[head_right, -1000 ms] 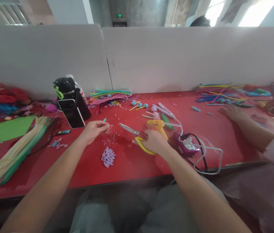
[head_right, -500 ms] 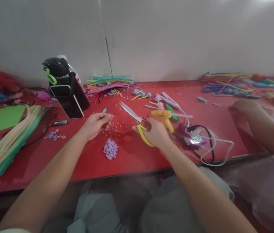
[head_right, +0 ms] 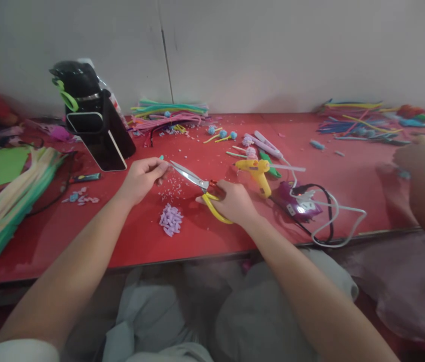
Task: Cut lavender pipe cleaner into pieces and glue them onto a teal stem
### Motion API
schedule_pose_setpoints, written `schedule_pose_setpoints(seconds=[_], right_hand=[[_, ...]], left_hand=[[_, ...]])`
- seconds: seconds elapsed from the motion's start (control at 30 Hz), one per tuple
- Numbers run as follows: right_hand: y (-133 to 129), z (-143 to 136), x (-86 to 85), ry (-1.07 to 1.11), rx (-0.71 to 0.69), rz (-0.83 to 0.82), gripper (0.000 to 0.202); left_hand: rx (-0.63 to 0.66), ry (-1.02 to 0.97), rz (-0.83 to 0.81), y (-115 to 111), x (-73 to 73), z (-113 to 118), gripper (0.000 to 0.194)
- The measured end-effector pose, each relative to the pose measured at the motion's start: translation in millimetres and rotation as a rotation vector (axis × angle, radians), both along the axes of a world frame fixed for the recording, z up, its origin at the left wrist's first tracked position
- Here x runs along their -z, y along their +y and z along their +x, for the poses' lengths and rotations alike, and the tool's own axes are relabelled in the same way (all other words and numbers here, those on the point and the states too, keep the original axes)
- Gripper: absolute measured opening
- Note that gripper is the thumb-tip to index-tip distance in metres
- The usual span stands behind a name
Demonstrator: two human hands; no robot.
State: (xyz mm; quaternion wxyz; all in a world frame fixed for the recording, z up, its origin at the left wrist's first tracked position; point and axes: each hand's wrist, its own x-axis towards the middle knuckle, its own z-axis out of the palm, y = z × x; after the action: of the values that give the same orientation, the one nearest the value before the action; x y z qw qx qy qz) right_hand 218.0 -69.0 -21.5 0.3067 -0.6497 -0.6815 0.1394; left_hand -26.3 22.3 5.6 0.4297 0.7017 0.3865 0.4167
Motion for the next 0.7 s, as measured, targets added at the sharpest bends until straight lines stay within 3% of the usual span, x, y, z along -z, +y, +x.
schedule_pose_setpoints(seconds=[0.3, 0.7], right_hand=[[0.2, 0.8, 0.0, 0.001, 0.005, -0.015, 0.065], [0.2, 0.8, -1.6, -0.027, 0.016, -0.025, 0.065]], left_hand=[[-0.014, 0.062, 0.108, 2.2, -0.7, -0.9, 0.022], [-0.016, 0.093, 0.136, 0.8, -3.0, -1.2, 0.022]])
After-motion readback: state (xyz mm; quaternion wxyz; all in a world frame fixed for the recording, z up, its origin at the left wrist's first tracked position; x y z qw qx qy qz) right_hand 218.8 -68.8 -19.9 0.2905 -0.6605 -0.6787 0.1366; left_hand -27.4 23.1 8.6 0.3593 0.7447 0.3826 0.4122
